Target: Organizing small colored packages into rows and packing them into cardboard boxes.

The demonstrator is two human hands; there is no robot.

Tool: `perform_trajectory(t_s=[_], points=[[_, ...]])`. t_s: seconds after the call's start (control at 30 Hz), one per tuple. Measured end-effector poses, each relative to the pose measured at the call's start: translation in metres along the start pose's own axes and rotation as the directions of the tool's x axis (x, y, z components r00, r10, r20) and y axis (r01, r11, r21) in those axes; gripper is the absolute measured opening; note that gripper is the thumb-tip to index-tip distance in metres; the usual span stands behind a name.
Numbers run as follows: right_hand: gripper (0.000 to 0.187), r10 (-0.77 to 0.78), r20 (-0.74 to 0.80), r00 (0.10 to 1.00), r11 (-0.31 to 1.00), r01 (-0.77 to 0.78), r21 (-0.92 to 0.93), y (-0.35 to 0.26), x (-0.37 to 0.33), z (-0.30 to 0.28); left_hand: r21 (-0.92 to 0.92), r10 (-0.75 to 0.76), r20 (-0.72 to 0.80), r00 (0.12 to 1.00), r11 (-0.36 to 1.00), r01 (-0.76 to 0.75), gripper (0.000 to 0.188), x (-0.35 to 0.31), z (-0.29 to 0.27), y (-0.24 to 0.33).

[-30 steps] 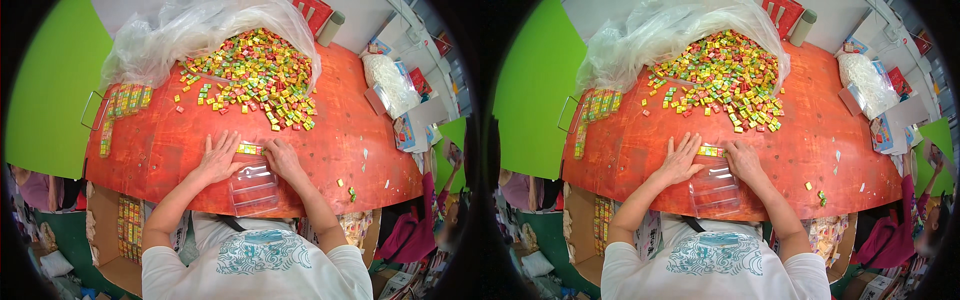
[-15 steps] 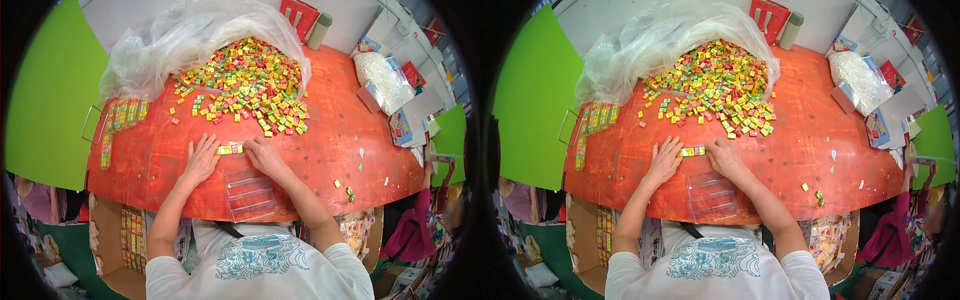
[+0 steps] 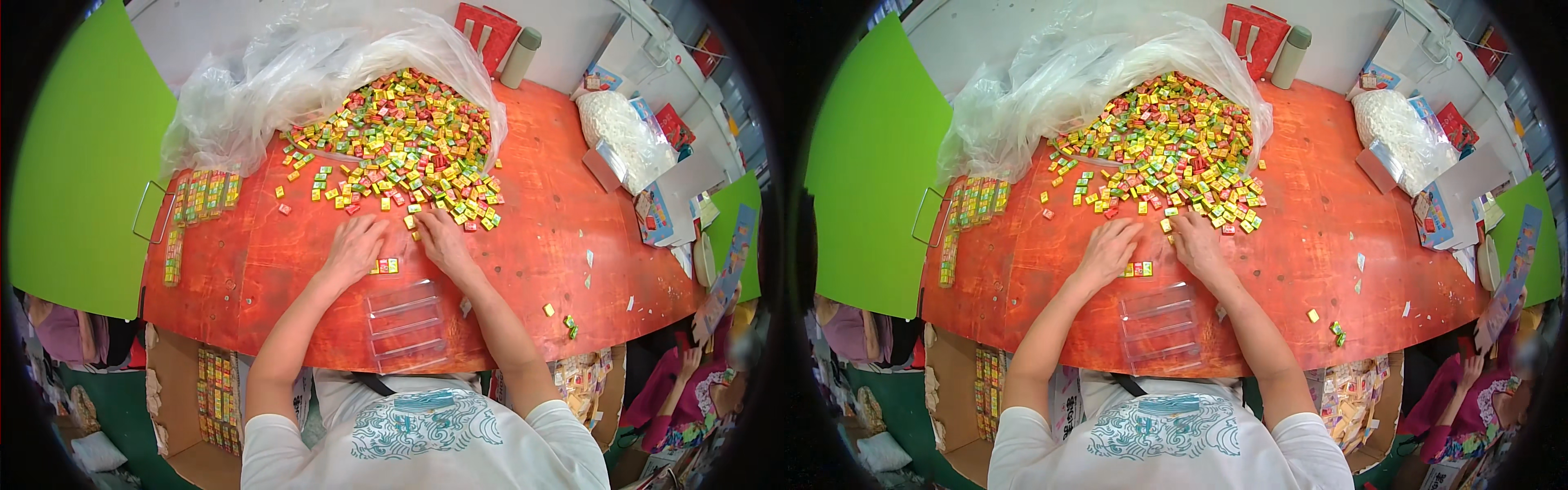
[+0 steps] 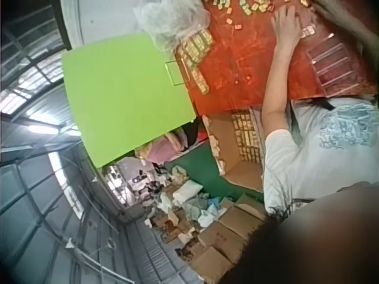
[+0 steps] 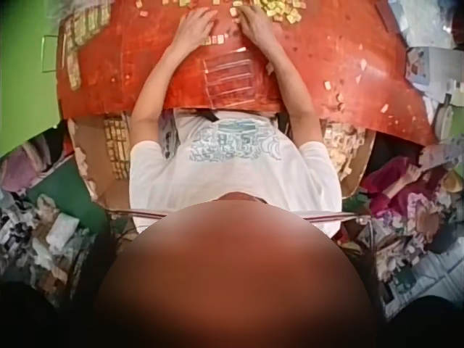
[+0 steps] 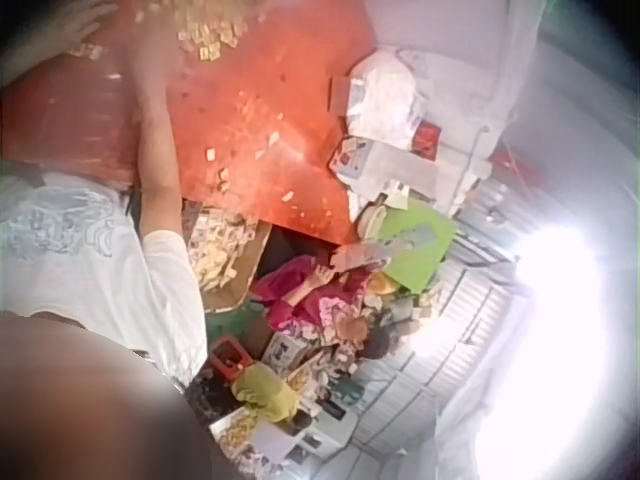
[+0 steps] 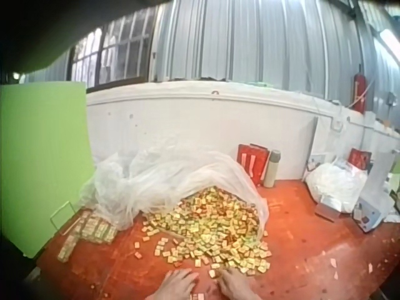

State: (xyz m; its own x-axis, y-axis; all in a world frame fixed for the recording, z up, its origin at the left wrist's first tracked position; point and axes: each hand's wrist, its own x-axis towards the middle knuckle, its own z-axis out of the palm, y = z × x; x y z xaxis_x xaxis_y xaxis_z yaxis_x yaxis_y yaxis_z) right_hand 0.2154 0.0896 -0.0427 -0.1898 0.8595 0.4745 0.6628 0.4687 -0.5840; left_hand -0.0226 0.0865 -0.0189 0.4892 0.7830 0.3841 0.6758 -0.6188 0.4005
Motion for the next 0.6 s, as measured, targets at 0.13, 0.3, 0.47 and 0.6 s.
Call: perform_trajectory(t_s=[0.13, 0.3, 0.47, 0.6], points=[[0.022, 0.039, -0.074, 0.997, 0.996, -0.044, -0.074, 0.0, -0.007, -0.015, 0.046, -0.04, 0.085, 0.996, 0.998, 0.036, 0.033, 0.039, 0.02, 0.0], [0.019, 0.076, 0.016, 0.997, 0.968, -0.07, -0.24, -0.017, -0.015, -0.024, 0.153, 0.13, 0.097, 0.987, 0.978, -0.144, 0.035, 0.073, 0.032, 0.006], [0.023, 0.073, 0.077, 0.994, 0.94, -0.043, -0.34, -0.025, -0.01, -0.016, 0.199, 0.148, 0.16, 0.976, 0.964, -0.178, 0.03, 0.078, 0.032, -0.004], [0.024, 0.024, 0.048, 0.999, 0.913, -0.002, -0.408, -0.026, 0.002, -0.009, 0.213, 0.032, 0.195, 0.98, 0.974, -0.075, 0.03, 0.062, 0.021, -0.009]])
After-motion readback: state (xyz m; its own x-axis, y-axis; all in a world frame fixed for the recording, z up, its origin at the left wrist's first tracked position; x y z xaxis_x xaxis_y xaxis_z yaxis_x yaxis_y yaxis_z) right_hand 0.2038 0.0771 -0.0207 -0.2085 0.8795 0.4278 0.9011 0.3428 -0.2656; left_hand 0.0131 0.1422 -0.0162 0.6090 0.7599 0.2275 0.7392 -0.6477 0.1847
